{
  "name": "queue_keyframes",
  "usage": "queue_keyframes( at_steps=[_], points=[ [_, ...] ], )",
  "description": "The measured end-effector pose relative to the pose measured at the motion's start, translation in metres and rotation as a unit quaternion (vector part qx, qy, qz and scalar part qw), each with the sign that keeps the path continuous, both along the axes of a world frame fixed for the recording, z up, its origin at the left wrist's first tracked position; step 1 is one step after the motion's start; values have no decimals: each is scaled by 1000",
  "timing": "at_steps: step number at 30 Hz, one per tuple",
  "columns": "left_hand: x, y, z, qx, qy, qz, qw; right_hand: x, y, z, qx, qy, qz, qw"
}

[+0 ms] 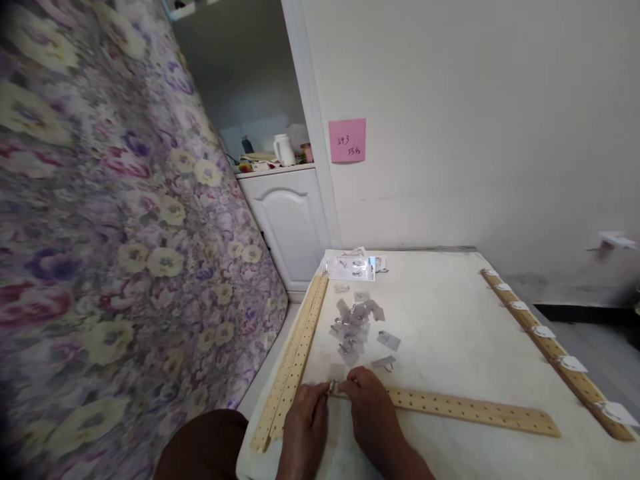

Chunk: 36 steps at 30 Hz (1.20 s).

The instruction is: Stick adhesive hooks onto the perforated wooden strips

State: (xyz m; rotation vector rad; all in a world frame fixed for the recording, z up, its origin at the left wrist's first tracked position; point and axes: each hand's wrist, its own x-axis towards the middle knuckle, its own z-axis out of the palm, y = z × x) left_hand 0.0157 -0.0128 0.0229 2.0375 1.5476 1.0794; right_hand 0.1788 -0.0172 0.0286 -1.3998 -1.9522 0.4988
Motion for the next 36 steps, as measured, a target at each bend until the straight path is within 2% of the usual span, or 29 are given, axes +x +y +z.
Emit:
queue_keyframes(
  at_steps=[10, 16, 18, 21, 23, 25, 29, 32, 36],
  points=[
    [4, 4, 1, -3, 12, 0, 1000, -3, -1, -1, 7, -14, -16, 1000],
    [2, 1, 5, 0, -21, -11, 1000, -1, -4, -2, 40, 27, 4, 999],
    [1, 0, 5, 1, -29, -14, 999, 7, -3, -5, 65, 58, -2, 996],
    [0, -1, 3, -3, -30, -1, 1000, 32, 2, -12, 96, 85, -79, 989],
    [-1, -1, 1, -10, -28, 14, 999, 55, 9, -16, 100, 80, -128, 983],
    [-2, -1, 0, -14, -27, 23, 999, 76, 15, -19, 84, 69, -149, 983],
    [-1, 0, 0, -9, -25, 28, 999, 98, 27, -22, 34, 48, -143, 988],
    [0, 0, 1, 5, -21, 42, 999, 100, 33, -20, -5, 42, -108, 993],
    [0, 0, 0, 20, -23, 58, 998, 101, 35, -11, -6, 75, -96, 993]
  ],
)
